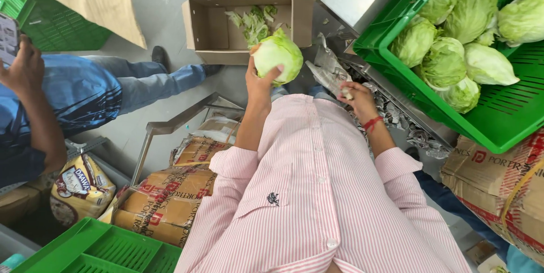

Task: Sort and remove wilted or damaged outer leaves from heads of lettuce and organize them in crates.

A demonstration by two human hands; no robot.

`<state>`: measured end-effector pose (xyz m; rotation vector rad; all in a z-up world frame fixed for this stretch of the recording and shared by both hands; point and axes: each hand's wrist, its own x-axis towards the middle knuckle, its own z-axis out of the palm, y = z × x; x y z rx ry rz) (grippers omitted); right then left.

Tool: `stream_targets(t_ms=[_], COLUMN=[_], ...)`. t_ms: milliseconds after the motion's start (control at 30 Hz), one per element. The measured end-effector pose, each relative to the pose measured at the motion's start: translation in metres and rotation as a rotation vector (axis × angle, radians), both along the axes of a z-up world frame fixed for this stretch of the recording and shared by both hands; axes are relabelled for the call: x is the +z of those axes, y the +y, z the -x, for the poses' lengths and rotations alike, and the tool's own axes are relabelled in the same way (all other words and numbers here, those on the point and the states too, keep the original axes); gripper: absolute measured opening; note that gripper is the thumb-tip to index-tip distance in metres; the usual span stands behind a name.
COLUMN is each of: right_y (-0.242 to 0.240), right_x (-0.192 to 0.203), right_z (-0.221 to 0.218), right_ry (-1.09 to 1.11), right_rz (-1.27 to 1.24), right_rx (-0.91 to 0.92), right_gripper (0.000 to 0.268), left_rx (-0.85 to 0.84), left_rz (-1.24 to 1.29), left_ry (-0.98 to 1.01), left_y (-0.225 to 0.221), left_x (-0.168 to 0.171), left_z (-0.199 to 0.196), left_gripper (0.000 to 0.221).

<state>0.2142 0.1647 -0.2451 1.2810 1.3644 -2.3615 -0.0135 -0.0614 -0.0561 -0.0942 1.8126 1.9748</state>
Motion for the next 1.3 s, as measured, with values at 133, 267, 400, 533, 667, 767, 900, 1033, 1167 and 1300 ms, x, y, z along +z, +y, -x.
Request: stream_targets(t_ms=[133, 267, 400, 533, 667, 767, 900, 1033, 1167, 1300], right_y=[0.011, 0.005, -0.008, -0.023, -0.046, -0.051, -0.050, -0.053, -0.055, -0.049], right_x=[-0.049, -0.038, -0.027, -0.044, 0.010, 0.008, 0.084, 0.174, 0.205, 0.209], right_z=[-0.033, -0.029, -0.008, 0.033, 0.097, 0.105, 0.097, 0.097, 0.092, 0.079], right_ry=[-0.116, -0.130, -0.143, 0.058, 0.079, 0.317, 0.077, 0.281, 0.415, 0.531], right_rz=[0.042, 0.006, -0.042, 0.089, 0.204, -0.263, -0.155, 0.184, 0.239, -0.085], right_rx=[-0.219, -0.225, -0.166, -0.020, -0.024, 0.031, 0.134, 0.132, 0.062, 0.015], right_gripper=[0.026, 0.025, 0.024, 0.043, 0.066, 0.076, 0.053, 0.068, 0.091, 0.107], left_rx=[0.101, 0.100, 0.113, 0.167, 0.220, 0.236, 0.140, 0.004, -0.161, -0.442], left_rz=[-0.243, -0.313, -0.346, -0.354, -0.427, -0.482, -0.328, -0.198, -0.238, -0.313], left_ry=[-0.373, -0.428, -0.418, -0.367, -0.394, -0.407, -0.314, -0.250, -0.174, -0.038], left_y=[-0.019, -0.025, -0.024, -0.026, -0.033, -0.038, -0.028, -0.008, 0.007, 0.024], left_x=[-0.022, -0.024, -0.026, -0.026, -0.022, -0.018, -0.006, -0.020, -0.025, 0.004], left_z=[0.000, -0.002, 0.000, 0.009, 0.021, 0.025, 0.012, -0.021, -0.036, -0.026], left_gripper=[0.068, 0.069, 0.072, 0.074, 0.077, 0.080, 0.080, 0.082, 0.079, 0.076])
